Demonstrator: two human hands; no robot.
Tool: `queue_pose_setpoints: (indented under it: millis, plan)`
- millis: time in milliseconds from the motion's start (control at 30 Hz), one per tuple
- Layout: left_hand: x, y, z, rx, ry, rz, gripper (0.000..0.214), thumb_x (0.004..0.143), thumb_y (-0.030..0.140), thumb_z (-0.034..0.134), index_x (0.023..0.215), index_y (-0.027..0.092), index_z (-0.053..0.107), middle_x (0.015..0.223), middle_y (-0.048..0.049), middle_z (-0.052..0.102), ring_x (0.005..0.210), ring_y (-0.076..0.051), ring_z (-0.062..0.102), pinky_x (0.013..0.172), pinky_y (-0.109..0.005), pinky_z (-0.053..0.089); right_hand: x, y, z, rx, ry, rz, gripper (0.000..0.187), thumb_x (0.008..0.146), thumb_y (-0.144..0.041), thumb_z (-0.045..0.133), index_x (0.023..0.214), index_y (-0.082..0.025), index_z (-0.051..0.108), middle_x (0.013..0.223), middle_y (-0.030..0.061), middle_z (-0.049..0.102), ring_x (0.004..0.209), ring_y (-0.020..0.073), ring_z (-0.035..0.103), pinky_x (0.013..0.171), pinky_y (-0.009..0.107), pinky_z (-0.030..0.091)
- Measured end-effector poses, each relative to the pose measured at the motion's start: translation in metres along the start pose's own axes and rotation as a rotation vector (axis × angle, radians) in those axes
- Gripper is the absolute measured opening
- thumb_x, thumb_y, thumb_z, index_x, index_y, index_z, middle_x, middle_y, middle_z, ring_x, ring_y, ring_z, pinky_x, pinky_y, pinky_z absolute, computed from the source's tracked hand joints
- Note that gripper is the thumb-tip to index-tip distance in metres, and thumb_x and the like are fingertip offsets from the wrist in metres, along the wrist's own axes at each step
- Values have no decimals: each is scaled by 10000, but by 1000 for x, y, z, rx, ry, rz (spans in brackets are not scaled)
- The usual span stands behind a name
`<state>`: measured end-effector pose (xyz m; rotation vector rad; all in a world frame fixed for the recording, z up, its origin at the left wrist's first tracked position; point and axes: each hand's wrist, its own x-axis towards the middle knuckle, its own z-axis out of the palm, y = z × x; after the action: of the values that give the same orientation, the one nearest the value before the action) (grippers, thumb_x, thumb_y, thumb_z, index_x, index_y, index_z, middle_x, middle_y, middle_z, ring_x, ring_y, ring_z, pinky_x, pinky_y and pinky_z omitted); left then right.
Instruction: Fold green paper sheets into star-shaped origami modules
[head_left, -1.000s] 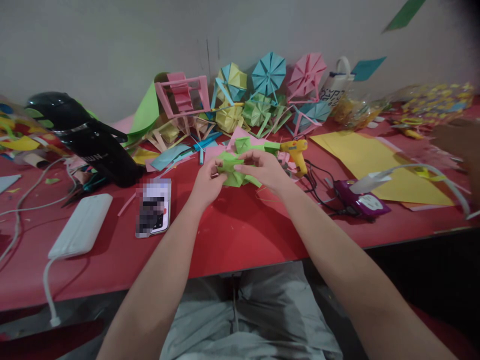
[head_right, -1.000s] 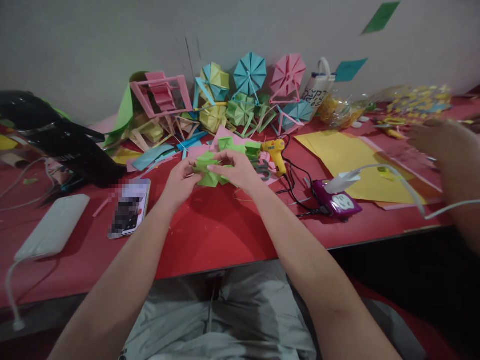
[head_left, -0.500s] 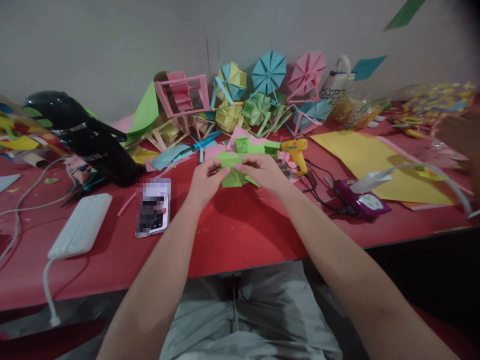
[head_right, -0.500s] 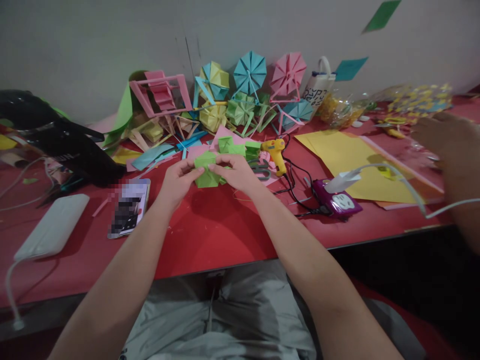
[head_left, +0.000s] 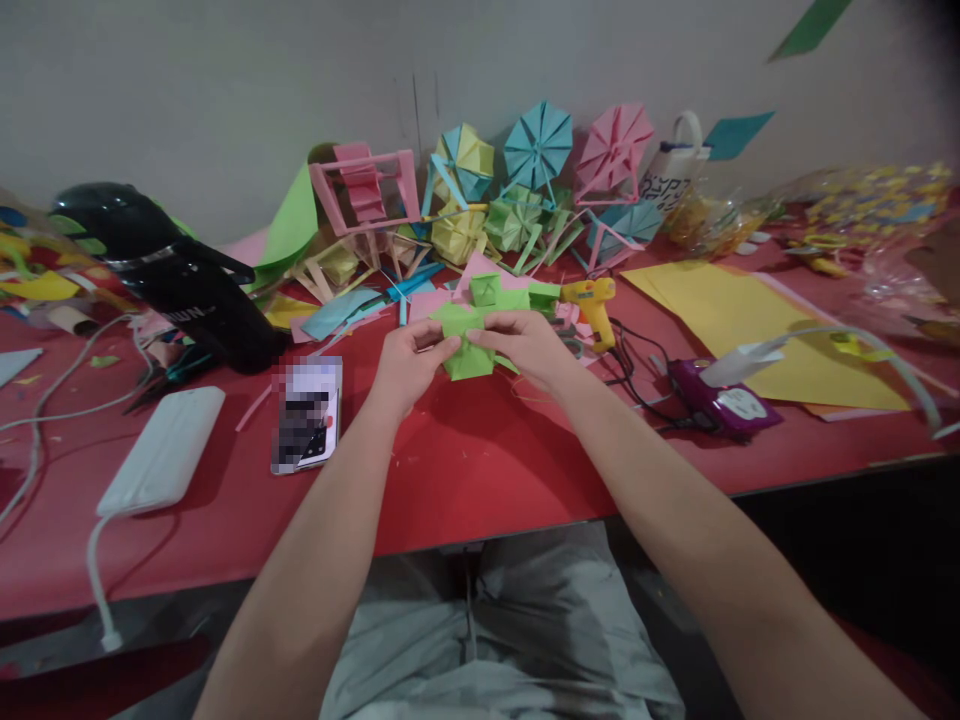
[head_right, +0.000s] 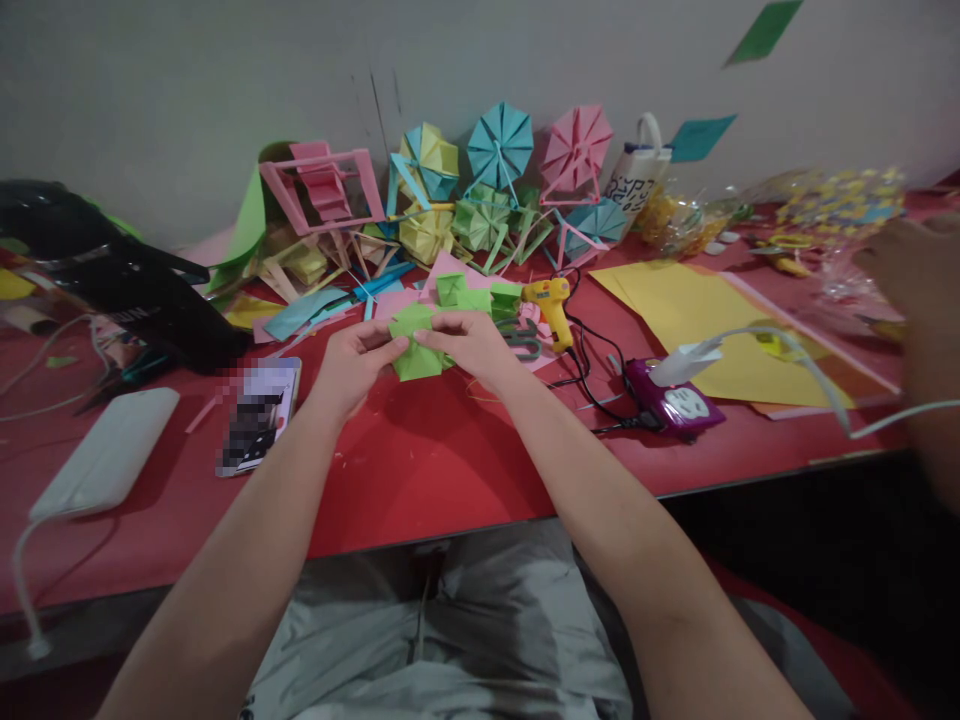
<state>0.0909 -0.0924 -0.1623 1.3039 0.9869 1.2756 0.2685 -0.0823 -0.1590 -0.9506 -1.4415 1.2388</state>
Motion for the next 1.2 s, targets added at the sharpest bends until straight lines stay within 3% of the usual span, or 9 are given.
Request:
queue_pose_setpoints:
  millis: [133, 233, 333, 567, 733, 867, 1000, 1100, 1200]
  plan:
    - [-2, 4, 3, -85, 15, -62, 365, 574, 333, 895, 872, 175, 754, 873, -47, 763, 817, -187, 698, 723, -315, 589, 2, 2, 1, 108, 5, 44, 324, 575, -413, 894, 802, -212, 778, 779, 12, 713, 749, 153, 615, 717, 312, 519]
    - [-2, 5, 2, -91, 49, -112, 320, 600, 315, 862, 866, 179, 749, 857, -48, 751, 808, -199, 700, 701, -341, 596, 2, 3, 2, 118, 24, 5, 317, 587, -372, 871, 863, -229, 808, 893, 29, 760, 836, 170, 652, 774, 327, 546]
    - [0, 5, 1, -111, 76, -130, 250, 620, 267, 817, 843, 179, 747, 821, -44, 735, 826, -215, 706, 729, -376, 605, 1, 3, 1, 84, 15, -27, 252, 662, -323, 811, 895, -226, 818, 920, 34, 756, 855, 164, 652, 771, 317, 533]
    - [-3, 16, 5, -172, 116, -163, 152, 577, 208, 734, 720, 157, 741, 759, -40, 714, 745, -198, 690, 685, -353, 607, 1, 3, 0, 50, 39, 18, 161, 709, -248, 681, 808, -184, 790, 683, 1, 640, 598, 96, 484, 567, 259, 397]
    - [-5, 17, 5, -136, 86, -156, 289, 605, 386, 815, 734, 139, 736, 760, -50, 720, 736, -193, 693, 676, -321, 595, -1, -3, 0, 45, 30, -21, 218, 737, -376, 740, 785, -167, 777, 812, 46, 704, 715, 132, 563, 616, 271, 432]
    - [-1, 8, 1, 24, 89, -17, 321, 545, 341, 888, 744, 148, 727, 741, -27, 711, 718, -156, 660, 669, -274, 550, 1, 1, 0, -132, 22, -111, 375, 687, -499, 839, 829, -174, 718, 737, 7, 640, 657, 114, 520, 575, 262, 412]
    - [2, 4, -2, 164, 142, 110, 309, 568, 265, 866, 784, 173, 665, 774, -13, 717, 802, -176, 689, 708, -276, 540, 6, 10, -2, -106, 75, -173, 526, 612, -508, 890, 949, -203, 626, 900, 29, 668, 778, 137, 594, 646, 270, 491]
    - [2, 7, -1, 139, 164, 98, 453, 535, 209, 878, 876, 199, 579, 760, 12, 705, 786, -178, 705, 697, -276, 552, 7, 11, -3, -131, 9, -133, 528, 645, -524, 869, 987, -196, 636, 901, 43, 679, 783, 154, 607, 673, 301, 517]
    - [0, 8, 1, 76, 123, 42, 567, 541, 215, 888, 975, 215, 523, 773, 14, 711, 740, -174, 710, 689, -289, 572, 4, 7, -4, -197, -44, -142, 438, 699, -554, 828, 838, -187, 634, 791, 18, 635, 715, 144, 576, 650, 305, 500]
